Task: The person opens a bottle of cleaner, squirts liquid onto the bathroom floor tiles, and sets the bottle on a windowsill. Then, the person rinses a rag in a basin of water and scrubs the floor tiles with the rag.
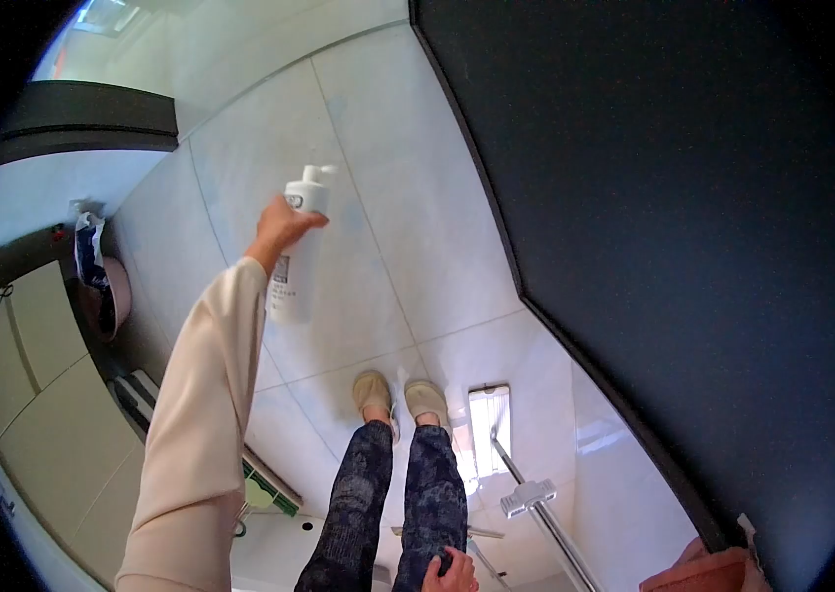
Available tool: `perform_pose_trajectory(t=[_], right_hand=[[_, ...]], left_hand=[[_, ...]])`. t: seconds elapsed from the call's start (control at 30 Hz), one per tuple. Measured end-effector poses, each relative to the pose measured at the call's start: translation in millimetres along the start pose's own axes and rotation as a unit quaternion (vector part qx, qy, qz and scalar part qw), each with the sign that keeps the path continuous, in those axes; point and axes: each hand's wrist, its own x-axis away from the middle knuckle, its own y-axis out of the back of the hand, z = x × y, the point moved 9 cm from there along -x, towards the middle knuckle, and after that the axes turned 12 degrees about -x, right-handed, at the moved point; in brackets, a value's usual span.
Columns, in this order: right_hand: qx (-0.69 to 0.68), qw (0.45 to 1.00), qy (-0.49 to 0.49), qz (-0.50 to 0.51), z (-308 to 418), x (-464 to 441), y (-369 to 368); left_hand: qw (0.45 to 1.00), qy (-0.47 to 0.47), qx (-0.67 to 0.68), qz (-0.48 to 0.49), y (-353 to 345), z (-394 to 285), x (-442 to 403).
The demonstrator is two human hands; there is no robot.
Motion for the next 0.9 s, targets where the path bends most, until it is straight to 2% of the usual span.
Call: perform_pose_trajectory(t=[0.1, 0.17, 0.23, 0.3, 0.4, 0.5, 0.53, 0.63, 0.77, 0.83, 0.9], right_hand=[[0.005, 1.000, -0.002, 0.000, -1.8, 1.2, 4.5], [0.012, 0.999, -0.018, -0.026, -28.3, 1.5, -6.8], [0.019, 0.998, -0.033, -0.051, -35.1, 5.0, -2.4], [-0.015, 1.000, -0.021, 0.007, -16.6, 9.0, 2.9], [-0.003, 1.000, -0.010, -0.004, -16.4, 12.8, 2.7], [-0.015, 1.000, -0.019, -0.002, -21.4, 18.7, 4.5], [-0.016, 1.000, -0.023, -0.002, -24.6, 17.5, 3.1], [-0.061, 0.998, -0.030, -0.009, -35.9, 14.4, -0.2], [-0.015, 0.999, 0.005, -0.031, -38.7, 21.5, 13.9], [-0.077, 0.996, 0.034, -0.033, -47.3, 16.6, 26.1], [-0.080, 0.995, 0.044, -0.037, -67.0, 17.2, 25.7]], left_hand=[[0.999, -0.020, 0.011, 0.033, -48.7, 8.9, 36.0], [0.999, -0.032, -0.015, 0.025, -86.7, 23.4, 60.6], [0.994, -0.050, -0.061, 0.079, -135.3, 31.1, 106.5], [0.993, -0.032, -0.061, 0.100, -146.7, 32.5, 130.7], [0.989, -0.036, -0.067, 0.128, -169.9, 31.0, 160.9], [0.989, -0.052, -0.061, 0.123, -183.4, 29.1, 179.9], [0.993, -0.058, -0.048, 0.091, -179.3, 30.7, 169.6], [0.995, -0.055, -0.035, 0.080, -174.5, 34.4, 165.2], [0.993, -0.042, -0.093, 0.056, -164.7, 29.4, 176.8], [0.993, -0.043, -0.098, 0.046, -164.1, 30.5, 179.2], [0.993, -0.044, -0.104, 0.037, -165.9, 31.0, 187.6]])
